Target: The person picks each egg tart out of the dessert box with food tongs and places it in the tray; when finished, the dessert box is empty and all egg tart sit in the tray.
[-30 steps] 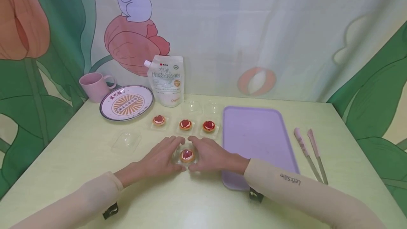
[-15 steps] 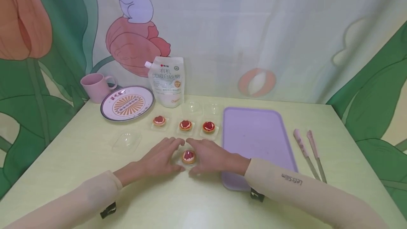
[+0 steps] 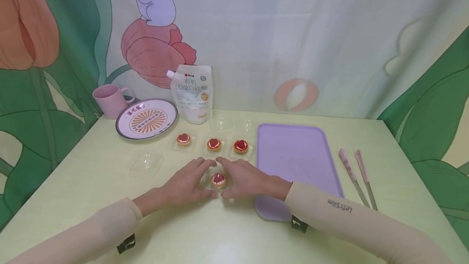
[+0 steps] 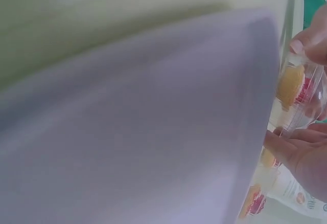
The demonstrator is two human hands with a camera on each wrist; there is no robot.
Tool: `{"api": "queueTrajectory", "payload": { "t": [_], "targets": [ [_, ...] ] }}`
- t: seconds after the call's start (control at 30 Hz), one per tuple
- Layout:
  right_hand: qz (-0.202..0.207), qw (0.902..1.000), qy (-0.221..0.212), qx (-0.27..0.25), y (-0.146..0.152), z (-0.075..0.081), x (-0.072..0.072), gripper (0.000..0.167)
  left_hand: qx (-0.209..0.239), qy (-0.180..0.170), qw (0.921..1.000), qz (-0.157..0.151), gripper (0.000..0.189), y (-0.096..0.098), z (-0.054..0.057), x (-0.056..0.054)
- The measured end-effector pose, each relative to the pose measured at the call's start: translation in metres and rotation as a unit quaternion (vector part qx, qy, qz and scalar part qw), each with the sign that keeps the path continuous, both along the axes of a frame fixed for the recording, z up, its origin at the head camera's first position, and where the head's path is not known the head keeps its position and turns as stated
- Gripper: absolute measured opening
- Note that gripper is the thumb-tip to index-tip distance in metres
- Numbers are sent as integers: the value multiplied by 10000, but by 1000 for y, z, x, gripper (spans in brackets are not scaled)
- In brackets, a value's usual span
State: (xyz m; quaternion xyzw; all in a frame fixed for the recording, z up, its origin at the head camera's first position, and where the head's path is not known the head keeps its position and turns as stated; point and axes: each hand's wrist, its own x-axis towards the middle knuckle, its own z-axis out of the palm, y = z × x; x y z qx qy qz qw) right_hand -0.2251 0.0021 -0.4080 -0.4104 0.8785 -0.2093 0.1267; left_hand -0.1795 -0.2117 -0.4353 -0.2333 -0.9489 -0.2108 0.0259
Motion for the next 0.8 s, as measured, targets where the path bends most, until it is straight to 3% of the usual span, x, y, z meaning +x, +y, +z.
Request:
{"api": "queueTrajectory", "payload": {
  "t": [0.4,0.7,0.8],
  "targets": [
    [239,9993,149,-251,0,0,-3,95,57,90,9998,162,73,2,-1,1],
    [286,9986,-408,-193,-1,9,-8,108,82,32,9994,334,78,5,-4,3],
    [235,9982,-534,-127,0,14,-10,109,193,-165,9990,369,86,5,-1,5]
  ]
}}
